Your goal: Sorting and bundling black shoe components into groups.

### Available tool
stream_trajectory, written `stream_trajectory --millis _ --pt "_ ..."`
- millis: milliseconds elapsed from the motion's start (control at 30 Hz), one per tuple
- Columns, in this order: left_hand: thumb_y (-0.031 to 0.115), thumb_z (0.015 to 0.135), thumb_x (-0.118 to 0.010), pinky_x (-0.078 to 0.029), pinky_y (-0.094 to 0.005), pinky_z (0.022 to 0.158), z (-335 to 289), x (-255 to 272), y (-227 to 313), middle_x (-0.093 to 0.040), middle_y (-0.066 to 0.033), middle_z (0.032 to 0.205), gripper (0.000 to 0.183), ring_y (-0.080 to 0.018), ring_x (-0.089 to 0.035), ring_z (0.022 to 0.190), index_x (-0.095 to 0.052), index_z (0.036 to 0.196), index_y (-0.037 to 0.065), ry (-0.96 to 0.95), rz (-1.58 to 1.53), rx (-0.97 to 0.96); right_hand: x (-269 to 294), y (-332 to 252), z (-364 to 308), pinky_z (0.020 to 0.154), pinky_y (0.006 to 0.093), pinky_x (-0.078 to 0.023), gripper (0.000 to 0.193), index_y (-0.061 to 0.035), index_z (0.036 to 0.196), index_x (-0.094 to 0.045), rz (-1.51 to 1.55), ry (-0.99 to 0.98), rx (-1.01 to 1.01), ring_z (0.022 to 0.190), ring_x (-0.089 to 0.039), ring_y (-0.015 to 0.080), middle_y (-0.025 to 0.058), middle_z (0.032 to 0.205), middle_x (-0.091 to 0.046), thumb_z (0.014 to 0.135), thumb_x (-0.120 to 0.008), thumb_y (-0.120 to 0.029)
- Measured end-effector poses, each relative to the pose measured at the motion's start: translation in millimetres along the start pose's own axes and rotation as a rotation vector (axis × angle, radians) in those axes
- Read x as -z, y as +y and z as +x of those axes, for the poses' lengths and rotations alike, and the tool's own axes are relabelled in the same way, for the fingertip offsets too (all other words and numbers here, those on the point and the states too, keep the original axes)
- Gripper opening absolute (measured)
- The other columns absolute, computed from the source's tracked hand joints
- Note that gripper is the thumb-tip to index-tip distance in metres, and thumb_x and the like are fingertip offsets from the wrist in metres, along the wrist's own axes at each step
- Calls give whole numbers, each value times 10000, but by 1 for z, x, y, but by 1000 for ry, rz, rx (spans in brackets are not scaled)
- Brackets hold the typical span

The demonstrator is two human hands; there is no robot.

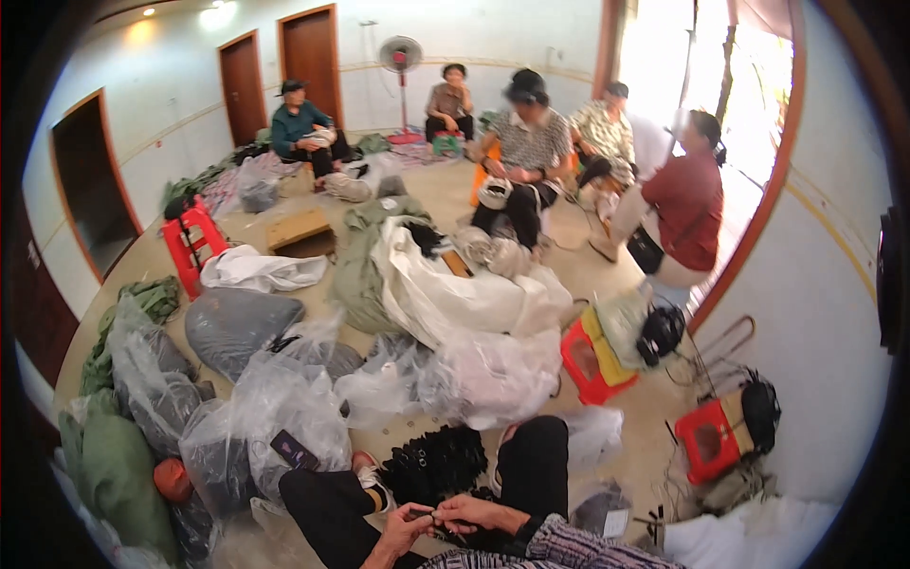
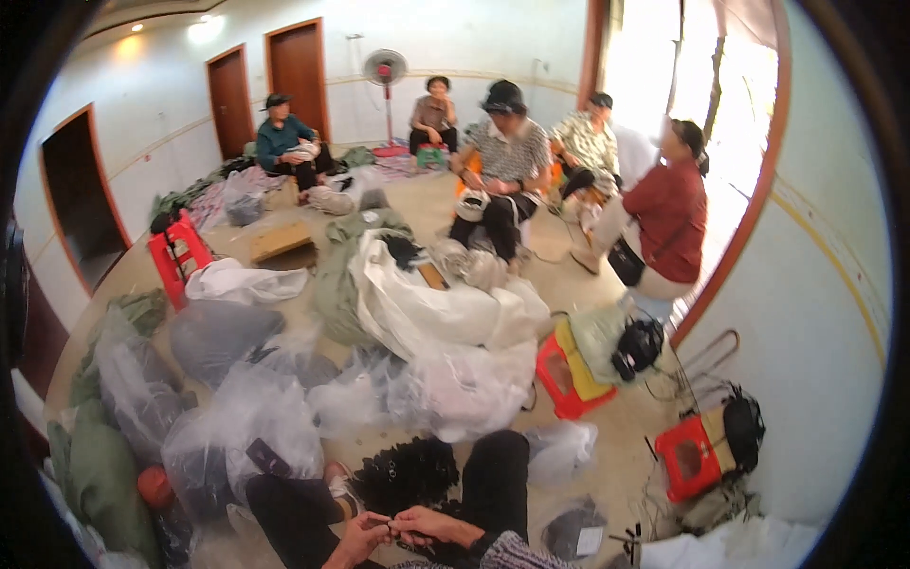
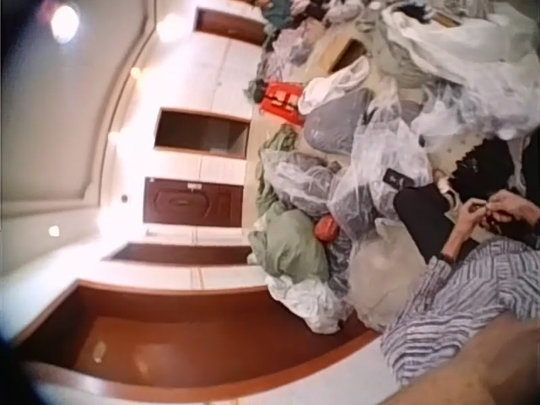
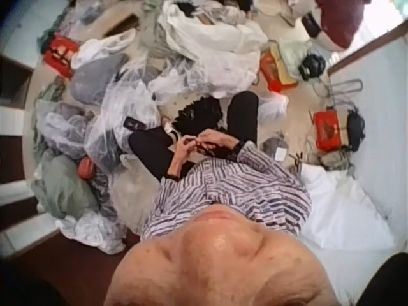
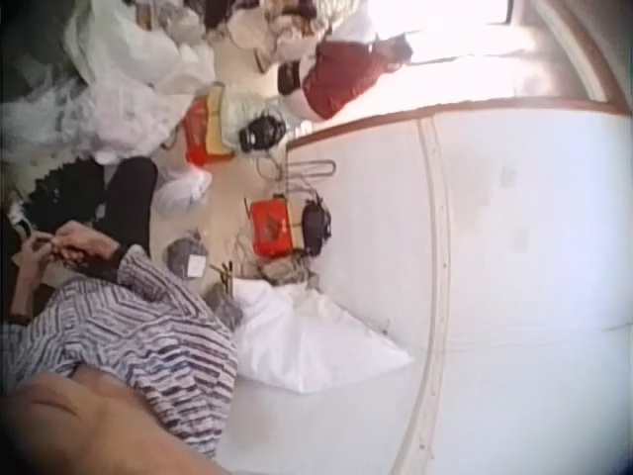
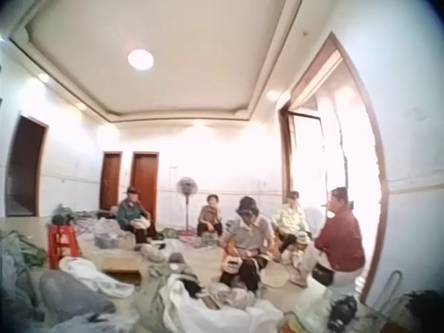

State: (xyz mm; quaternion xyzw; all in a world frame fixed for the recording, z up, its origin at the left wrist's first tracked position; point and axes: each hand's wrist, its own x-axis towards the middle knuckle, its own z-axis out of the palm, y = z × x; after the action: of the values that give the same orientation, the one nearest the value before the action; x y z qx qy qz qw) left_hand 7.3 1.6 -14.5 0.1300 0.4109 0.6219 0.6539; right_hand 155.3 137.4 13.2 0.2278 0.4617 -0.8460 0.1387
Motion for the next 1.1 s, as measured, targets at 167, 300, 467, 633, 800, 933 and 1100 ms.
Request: stream_trajectory --millis 167,300,467,633,800,933,1100 --pt "-15 790 -598 -524 -291 588 -6 -1 6 -621 -163 809 201 -194 -612 653 -538 979 -44 39 7 9 -1 6 4 332 178 -264 248 -44 842 -551 -11 -6 61 387 -385 28 -15 574 -514 916 -459 -262" --pt "-28 783 -596 -523 -291 586 -2 -1 9 -618 -164 807 197 -198 -612 652 -538 971 -45 37 -14 6 -7 -7 3 342 173 -280 259 -33 860 -547 -36 -36 31 400 -404 38 -13 576 -517 917 -457 -269" --pt "-43 764 -600 -514 -294 551 4 5 3 -603 -129 724 191 -188 -601 598 -546 948 -49 103 64 -11 8 -20 8 522 300 -438 310 4 904 -533 -537 164 225 604 -561 211 118 697 -576 887 -490 -302" --pt "-68 720 -577 -497 -312 455 -76 0 82 -588 -110 714 139 -206 -593 557 -551 845 -13 353 87 -428 -36 -113 -5 779 385 -457 383 -1 1128 -480 -1159 411 453 919 -560 334 194 1012 -570 843 -523 -253" --pt "1 837 -531 -486 -208 660 -184 61 267 -550 -30 849 85 -97 -539 744 -523 913 40 515 -251 -1190 -13 -107 -79 620 240 -476 286 6 1147 -458 -515 464 375 695 -592 138 108 816 -621 871 -452 -65" --pt "31 786 -598 -489 -229 627 -409 114 348 -570 -41 733 46 -133 -562 674 -555 803 33 853 18 -1755 -20 -93 -83 487 233 -441 207 11 1030 -517 -524 423 379 542 -534 111 78 685 -589 885 -463 -127" --pt "210 893 -408 -506 -327 631 -306 33 343 -578 -59 837 198 -150 -559 665 -535 963 76 851 -311 -1344 -14 -91 -83 588 241 -478 271 -7 1136 -471 -374 432 296 656 -577 123 90 766 -621 878 -477 -91"
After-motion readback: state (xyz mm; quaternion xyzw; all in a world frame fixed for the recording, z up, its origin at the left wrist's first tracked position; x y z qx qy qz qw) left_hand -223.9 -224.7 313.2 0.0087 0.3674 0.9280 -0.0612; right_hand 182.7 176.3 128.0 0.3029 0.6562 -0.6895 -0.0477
